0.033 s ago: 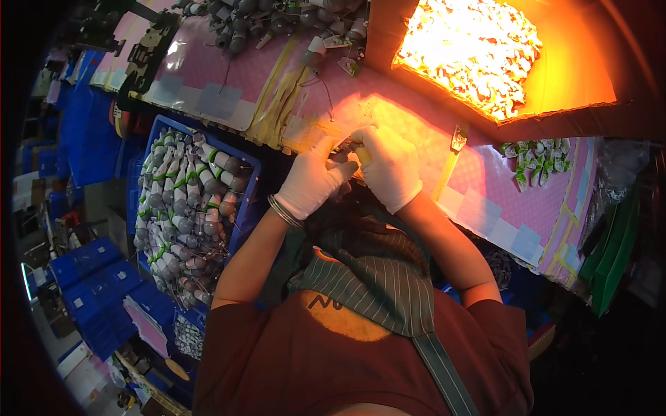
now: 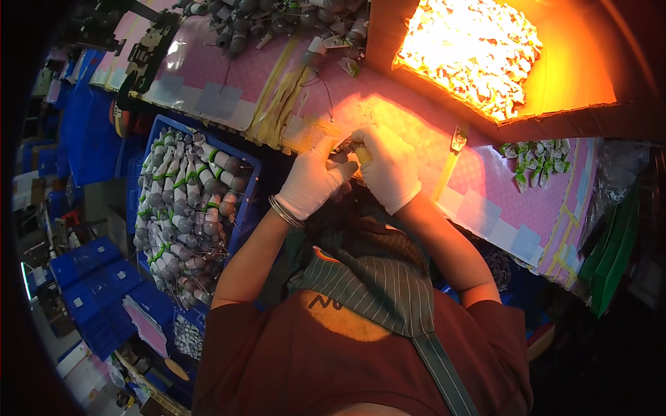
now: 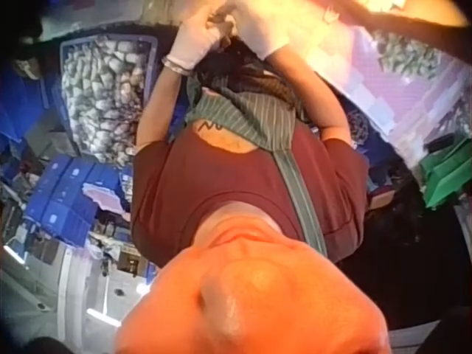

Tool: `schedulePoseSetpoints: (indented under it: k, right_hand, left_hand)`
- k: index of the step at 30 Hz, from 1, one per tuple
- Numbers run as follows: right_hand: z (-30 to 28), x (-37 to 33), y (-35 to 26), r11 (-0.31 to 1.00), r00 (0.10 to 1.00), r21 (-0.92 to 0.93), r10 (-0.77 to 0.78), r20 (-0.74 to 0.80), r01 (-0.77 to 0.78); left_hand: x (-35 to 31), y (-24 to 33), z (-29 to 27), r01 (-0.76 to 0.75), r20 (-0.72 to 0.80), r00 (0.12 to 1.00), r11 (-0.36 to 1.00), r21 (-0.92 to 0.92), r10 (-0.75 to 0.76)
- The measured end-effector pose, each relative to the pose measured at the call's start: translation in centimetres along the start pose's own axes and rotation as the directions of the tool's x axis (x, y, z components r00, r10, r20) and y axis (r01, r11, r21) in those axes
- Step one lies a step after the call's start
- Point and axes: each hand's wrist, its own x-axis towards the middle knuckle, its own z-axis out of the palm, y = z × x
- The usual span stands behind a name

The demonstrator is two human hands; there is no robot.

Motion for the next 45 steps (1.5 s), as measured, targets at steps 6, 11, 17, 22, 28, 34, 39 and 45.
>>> schedulePoseSetpoints:
  k: [6, 11, 17, 22, 28, 34, 39, 45]
  right_hand:
    - [-0.3, 0.7, 0.2, 0.612, 0.751, 0.439, 0.574, 0.326, -0.658]
    - [-1.7, 1.1, 0.1, 0.341, 0.618, 0.521, 0.527, 0.583, -0.782]
    - [-2.1, 1.5, 0.2, 0.321, 0.631, 0.545, 0.454, 0.629, -0.775]
    - [-2.0, 1.8, 0.1, 0.290, 0.642, 0.577, 0.436, 0.631, -0.764]
    - [-1.8, 1.6, -0.6, 0.316, 0.509, 0.402, 0.600, 0.617, -0.860]
    - [-6.1, 5.7, 4.9, 0.972, 0.985, -0.168, 0.170, 0.016, -0.165]
    - [-10.1, 13.2, 14.3, 0.642, 0.938, -0.691, 0.305, -0.167, -0.332]
    - [-10.7, 13.3, 16.2, 0.685, 0.947, -0.667, 0.306, -0.103, -0.294]
  left_hand:
    - [-0.2, -0.7, 1.2, -0.116, -0.140, 0.984, 0.993, -0.021, 0.112]
    - [-0.1, -1.2, 1.3, -0.120, -0.101, 0.989, 0.982, -0.146, 0.106]
    - [-0.1, -1.2, 1.0, -0.173, -0.080, 0.983, 0.982, -0.077, 0.167]
    - [-0.3, -1.5, 1.1, -0.175, -0.073, 0.983, 0.974, -0.146, 0.166]
    - [0.8, -3.0, 1.4, -0.428, -0.187, 0.822, 0.800, 0.420, 0.538]
    - [1.4, -1.5, 1.0, -0.050, 0.042, 0.996, 0.873, -0.486, 0.080]
    - [1.0, -0.3, 1.3, 0.009, 0.089, 0.994, 0.793, -0.609, 0.057]
    - [0.6, -0.6, 1.0, 0.007, 0.117, 0.988, 0.726, -0.688, 0.101]
